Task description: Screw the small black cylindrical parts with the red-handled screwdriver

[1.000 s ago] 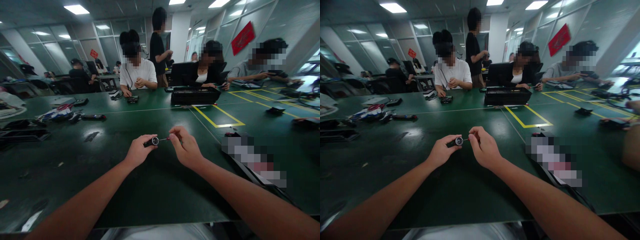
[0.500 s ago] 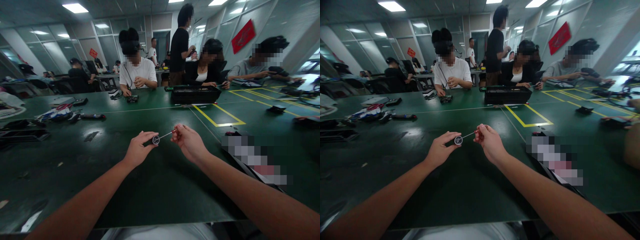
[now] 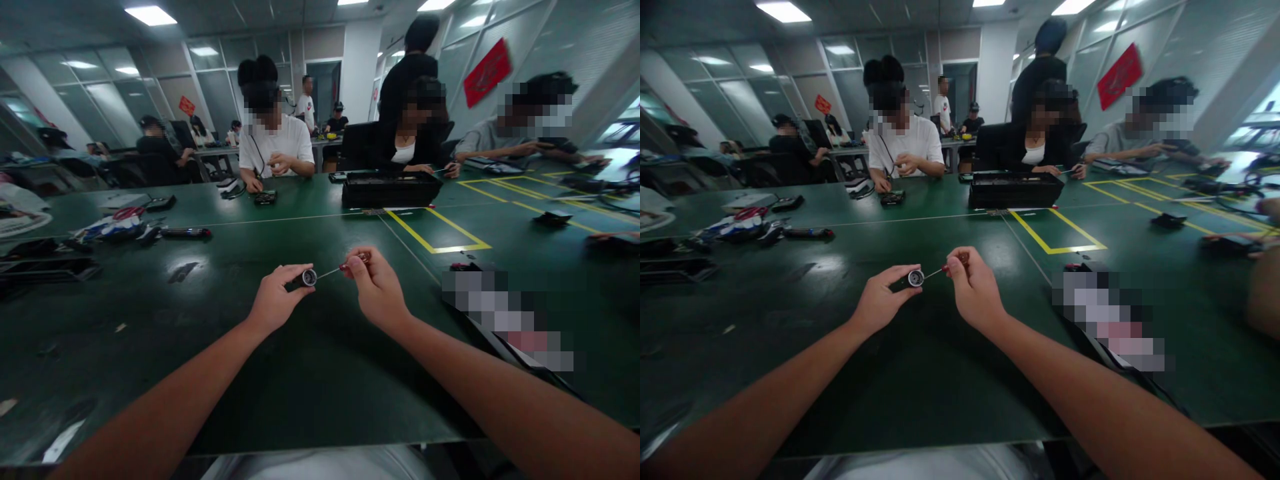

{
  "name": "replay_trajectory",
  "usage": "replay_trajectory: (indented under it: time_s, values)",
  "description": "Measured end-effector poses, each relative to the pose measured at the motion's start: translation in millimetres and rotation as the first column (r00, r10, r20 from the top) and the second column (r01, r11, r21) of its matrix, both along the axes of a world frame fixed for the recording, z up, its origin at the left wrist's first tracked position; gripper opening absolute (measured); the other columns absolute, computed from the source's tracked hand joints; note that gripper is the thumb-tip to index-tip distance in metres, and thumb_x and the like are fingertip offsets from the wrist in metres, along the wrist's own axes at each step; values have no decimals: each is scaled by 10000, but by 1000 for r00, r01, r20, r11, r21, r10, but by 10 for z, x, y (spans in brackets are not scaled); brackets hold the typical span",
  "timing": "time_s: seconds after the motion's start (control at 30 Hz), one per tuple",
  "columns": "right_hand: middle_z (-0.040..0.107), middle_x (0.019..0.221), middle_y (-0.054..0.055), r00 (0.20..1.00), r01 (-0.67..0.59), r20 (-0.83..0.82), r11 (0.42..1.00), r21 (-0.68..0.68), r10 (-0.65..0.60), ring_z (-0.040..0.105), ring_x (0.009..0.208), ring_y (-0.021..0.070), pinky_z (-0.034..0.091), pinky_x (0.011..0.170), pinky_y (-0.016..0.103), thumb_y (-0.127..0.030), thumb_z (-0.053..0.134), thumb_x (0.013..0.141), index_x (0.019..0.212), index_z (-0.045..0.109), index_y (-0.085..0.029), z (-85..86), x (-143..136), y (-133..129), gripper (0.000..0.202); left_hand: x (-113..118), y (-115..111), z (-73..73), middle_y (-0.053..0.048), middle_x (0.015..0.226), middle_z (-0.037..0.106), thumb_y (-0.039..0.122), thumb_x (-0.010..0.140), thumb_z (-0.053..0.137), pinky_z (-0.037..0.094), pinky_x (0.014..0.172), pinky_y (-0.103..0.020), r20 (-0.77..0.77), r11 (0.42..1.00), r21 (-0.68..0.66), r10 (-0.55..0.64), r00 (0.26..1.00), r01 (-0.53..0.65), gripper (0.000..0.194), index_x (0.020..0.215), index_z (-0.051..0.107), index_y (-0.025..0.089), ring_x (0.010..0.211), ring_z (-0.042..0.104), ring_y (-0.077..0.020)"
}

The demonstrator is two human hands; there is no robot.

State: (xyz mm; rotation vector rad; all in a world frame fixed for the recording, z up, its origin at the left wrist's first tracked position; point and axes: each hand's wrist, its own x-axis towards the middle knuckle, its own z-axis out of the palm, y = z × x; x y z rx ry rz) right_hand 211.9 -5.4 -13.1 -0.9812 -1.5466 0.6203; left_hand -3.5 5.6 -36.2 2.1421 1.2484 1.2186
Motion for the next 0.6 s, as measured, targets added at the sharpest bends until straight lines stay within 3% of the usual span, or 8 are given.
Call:
replay_trajectory:
  time_s: [0.23,0.6]
  values:
    - [681,848,14,994,4,111,996,92,-14,672,778,174,503,711,326,-349,488,1009,1012,563,-242,1,6,-40,131,-4,-12,22,-43,1230,711,199,804,786,461,1057,-434,3,1000,-16,8,1000,-8,434,1224,702,268,1153,641,-231]
    - [725,866,28,991,5,131,1000,22,-8,705,799,198,521,731,345,-405,536,987,997,610,-248,66,12,-74,174,-8,-14,7,-54,1240,706,218,809,776,444,1079,-467,-9,999,-48,18,1000,-19,437,1237,699,264,1163,632,-249]
